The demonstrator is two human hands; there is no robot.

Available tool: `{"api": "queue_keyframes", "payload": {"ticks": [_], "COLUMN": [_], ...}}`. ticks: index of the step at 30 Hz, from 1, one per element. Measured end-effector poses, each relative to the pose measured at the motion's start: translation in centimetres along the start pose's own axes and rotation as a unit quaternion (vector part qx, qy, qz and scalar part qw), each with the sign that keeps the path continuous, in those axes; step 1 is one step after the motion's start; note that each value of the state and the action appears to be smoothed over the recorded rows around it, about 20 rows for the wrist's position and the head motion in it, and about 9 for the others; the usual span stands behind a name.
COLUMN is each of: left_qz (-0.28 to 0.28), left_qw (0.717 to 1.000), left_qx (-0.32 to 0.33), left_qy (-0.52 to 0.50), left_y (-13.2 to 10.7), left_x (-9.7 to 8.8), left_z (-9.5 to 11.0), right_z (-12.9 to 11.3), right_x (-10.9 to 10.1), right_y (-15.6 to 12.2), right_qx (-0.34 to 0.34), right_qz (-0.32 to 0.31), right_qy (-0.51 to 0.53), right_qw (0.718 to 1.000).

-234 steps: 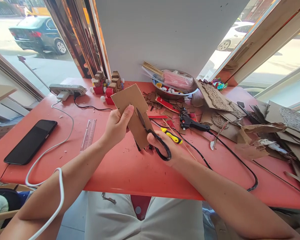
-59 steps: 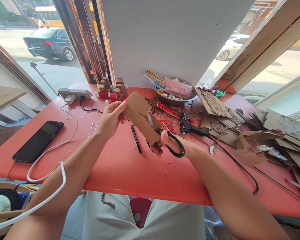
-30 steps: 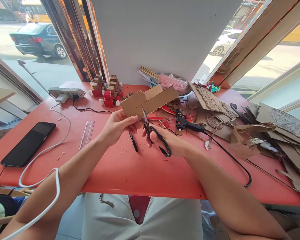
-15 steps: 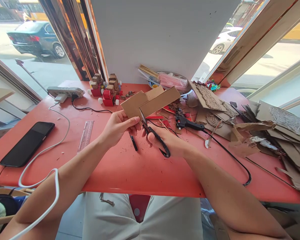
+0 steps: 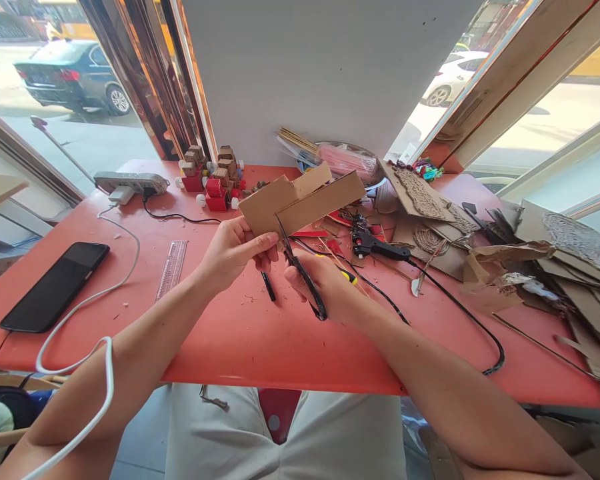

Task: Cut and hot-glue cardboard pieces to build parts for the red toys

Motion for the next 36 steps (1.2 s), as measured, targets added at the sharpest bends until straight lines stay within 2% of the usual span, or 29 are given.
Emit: {"api": "queue_keyframes", "payload": {"ticks": [9,15,22,28,36], "left_qz": [0.004,-0.034,-0.034,-0.02,-0.031], "left_qw": [1.0,0.999,0.999,1.0,0.999], "left_qx": [0.004,-0.012,-0.001,-0.004,-0.005], "left_qy": [0.007,0.025,0.012,-0.019,-0.018], "left_y": [0.0,-0.3,-0.5,-0.2,0.1], "left_x": [0.1,1.0,1.0,0.9,0.7], "left_z": [0.3,0.1,0.5,0.0,-0.3], "right_z": [0.0,-0.3,0.2,0.6,0.5], "right_x": [0.4,0.1,0.2,0.2,0.1], "right_y": [-0.3,-0.3,-0.3,-0.1,0.0], "right_qx": [0.046,0.022,0.047,0.06,0.038], "right_qz": [-0.005,-0.004,0.0,0.012,0.006], "right_qy": [0.04,-0.001,0.044,0.061,0.016], "right_qw": [0.998,1.0,0.998,0.996,0.999]}}
Point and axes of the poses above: each hand's wrist, its own y-axis towards the middle knuckle, its own x-axis out of the palm, z = x × y, the point moved 5 cm from there along y, towards the middle knuckle
